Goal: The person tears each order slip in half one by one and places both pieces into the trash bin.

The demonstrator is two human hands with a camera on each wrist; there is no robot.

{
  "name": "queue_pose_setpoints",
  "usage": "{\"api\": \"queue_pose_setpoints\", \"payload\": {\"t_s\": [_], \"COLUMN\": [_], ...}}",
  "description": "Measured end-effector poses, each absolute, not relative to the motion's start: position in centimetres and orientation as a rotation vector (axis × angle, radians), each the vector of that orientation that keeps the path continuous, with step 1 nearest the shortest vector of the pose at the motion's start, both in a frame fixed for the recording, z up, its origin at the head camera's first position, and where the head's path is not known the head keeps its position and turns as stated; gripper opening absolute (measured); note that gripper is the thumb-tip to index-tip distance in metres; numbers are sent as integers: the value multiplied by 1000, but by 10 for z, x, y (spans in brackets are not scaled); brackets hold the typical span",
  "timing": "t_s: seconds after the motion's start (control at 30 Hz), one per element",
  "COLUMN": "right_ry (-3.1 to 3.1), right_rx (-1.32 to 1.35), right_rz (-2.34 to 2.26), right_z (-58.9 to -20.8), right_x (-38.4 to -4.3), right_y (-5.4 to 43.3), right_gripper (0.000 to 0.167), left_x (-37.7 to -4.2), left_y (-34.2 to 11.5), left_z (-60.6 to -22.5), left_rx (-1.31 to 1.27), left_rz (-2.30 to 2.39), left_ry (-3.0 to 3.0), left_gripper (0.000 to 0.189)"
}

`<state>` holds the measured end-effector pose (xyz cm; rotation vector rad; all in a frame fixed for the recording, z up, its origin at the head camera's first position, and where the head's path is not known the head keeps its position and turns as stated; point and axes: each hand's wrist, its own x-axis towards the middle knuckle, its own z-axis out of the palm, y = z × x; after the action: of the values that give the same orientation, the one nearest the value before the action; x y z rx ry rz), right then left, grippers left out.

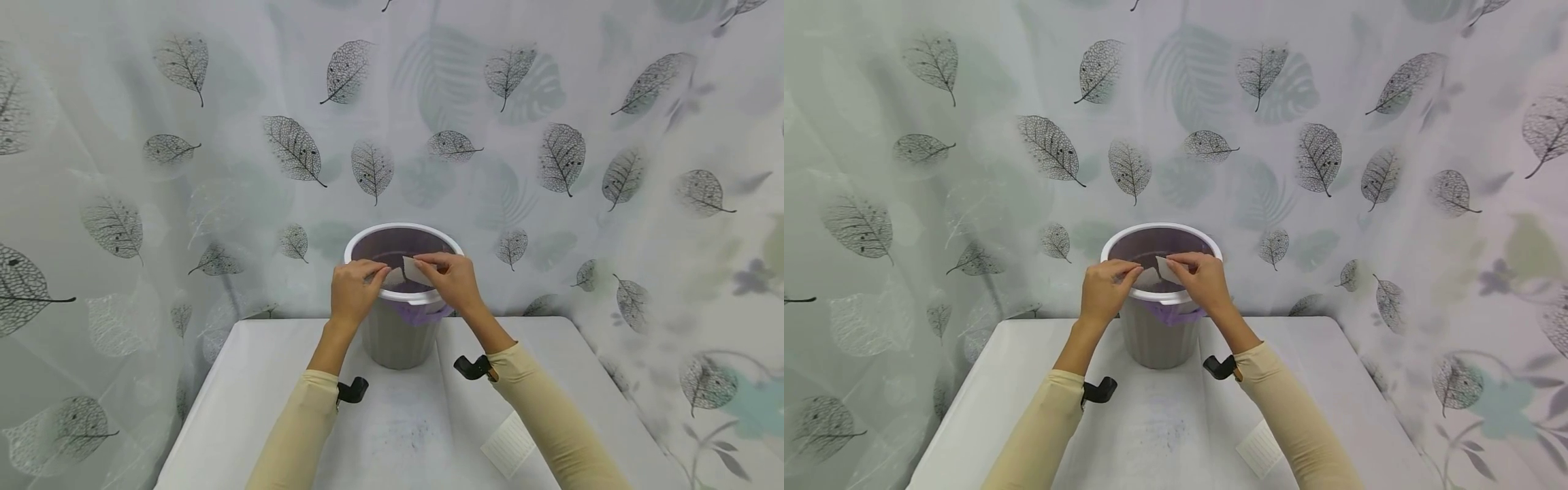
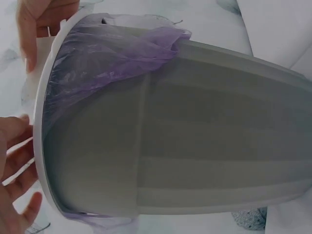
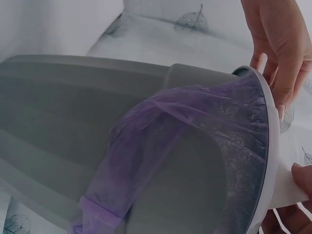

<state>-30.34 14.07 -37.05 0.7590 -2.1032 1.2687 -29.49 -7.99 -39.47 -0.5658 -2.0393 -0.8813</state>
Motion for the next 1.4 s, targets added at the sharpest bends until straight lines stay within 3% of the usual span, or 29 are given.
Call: {"api": "queue_pose_setpoints", "payload": {"t_s": [0.5,1.1,1.4], "right_ry": [-2070,-1967,-2037], "right_rx": [798,755,638], "right_rz": [1199,1250,1261], "right_z": [-376,-385,-434], "right_x": [-285,-220,-221], "right_y": [150,158,181], "right_gripper": [16,21,11], "left_x": [-281,-236,-219], "left_y": [-84,-89,-81], "left_z": [-396,-422,-447], "left_rx": [-564,-698,-773], "left_rz": [-865,-976,-1011], "left_ry": [-2045,-1944,-1983], "left_gripper": [15,14,14]}}
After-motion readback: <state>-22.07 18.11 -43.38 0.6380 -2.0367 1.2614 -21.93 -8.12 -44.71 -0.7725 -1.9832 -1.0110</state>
